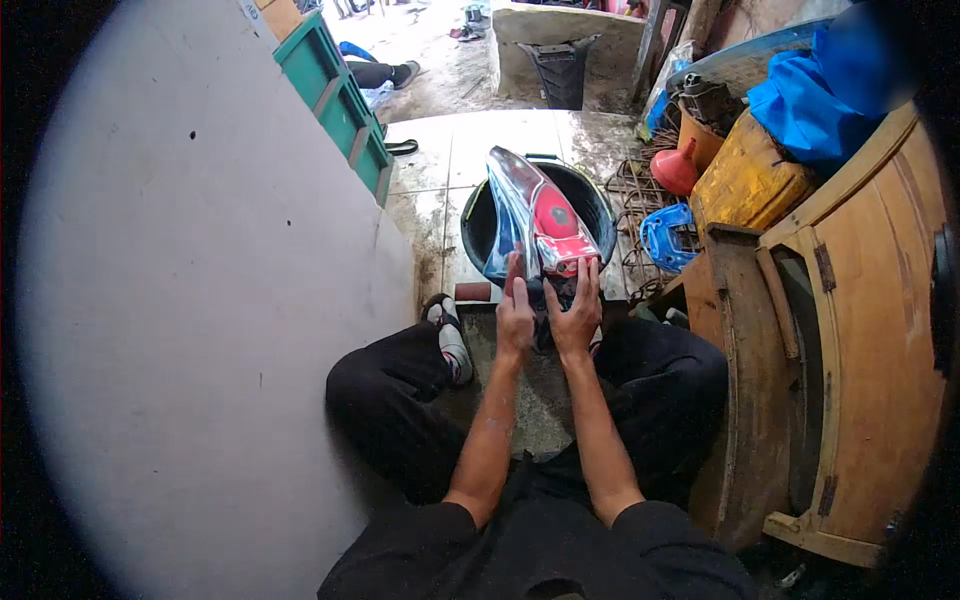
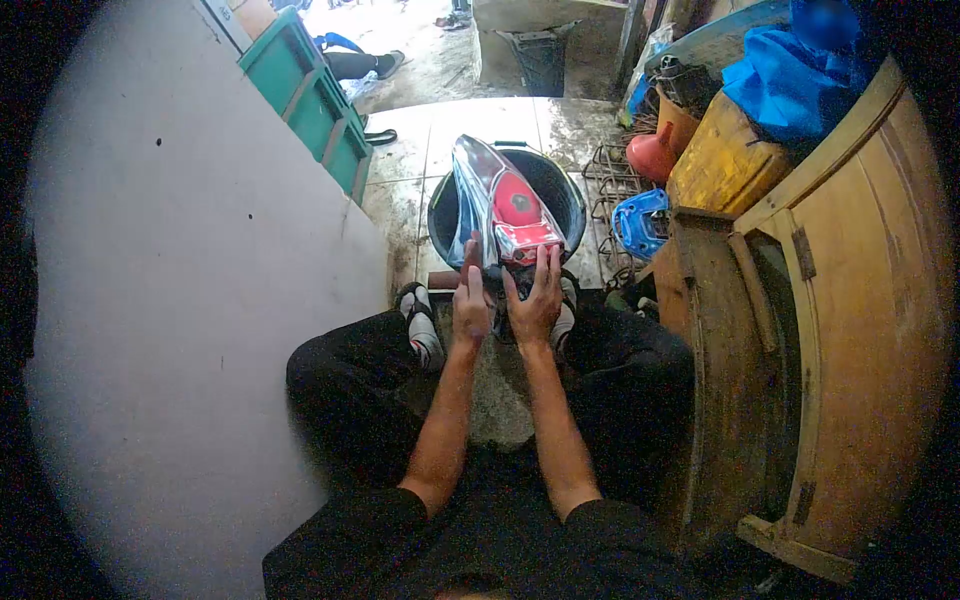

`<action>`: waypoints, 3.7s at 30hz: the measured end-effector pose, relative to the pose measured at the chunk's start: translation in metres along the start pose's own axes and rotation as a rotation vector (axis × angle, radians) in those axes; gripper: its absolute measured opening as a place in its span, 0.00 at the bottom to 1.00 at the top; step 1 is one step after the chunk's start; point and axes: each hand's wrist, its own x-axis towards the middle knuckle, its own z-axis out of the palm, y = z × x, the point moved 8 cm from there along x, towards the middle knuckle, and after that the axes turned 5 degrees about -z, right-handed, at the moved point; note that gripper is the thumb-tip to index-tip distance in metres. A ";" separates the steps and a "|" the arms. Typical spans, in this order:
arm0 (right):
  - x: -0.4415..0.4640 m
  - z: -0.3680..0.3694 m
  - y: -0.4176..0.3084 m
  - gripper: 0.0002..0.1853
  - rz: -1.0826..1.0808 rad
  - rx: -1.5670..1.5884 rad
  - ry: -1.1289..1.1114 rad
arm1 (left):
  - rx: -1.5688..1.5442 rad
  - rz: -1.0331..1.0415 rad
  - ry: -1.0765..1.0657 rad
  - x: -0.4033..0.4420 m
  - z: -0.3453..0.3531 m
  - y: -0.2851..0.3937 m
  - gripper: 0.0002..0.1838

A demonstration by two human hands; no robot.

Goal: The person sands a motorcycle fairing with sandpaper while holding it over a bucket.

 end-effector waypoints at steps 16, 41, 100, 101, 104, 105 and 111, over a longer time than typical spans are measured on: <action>0.007 0.004 0.004 0.39 0.075 -0.027 -0.069 | 0.867 -0.230 -0.083 0.081 -0.016 0.063 0.33; 0.012 0.012 0.003 0.37 0.076 -0.035 -0.150 | 0.844 -0.026 0.101 0.038 -0.002 0.062 0.32; 0.011 0.014 0.009 0.35 -0.039 0.031 -0.147 | 0.747 -0.080 0.187 0.054 0.004 0.061 0.30; 0.011 0.014 0.009 0.35 -0.036 0.039 -0.148 | 0.742 -0.012 0.199 0.051 0.008 0.065 0.30; 0.011 0.018 0.013 0.35 -0.008 -0.010 -0.177 | 0.842 -0.163 0.169 0.063 -0.017 0.059 0.30; 0.010 0.017 0.011 0.36 -0.021 -0.003 -0.161 | 0.710 -0.209 0.278 0.064 -0.030 0.056 0.29; 0.013 0.013 0.008 0.35 0.004 0.038 -0.165 | 0.796 0.073 0.193 0.057 0.009 0.070 0.29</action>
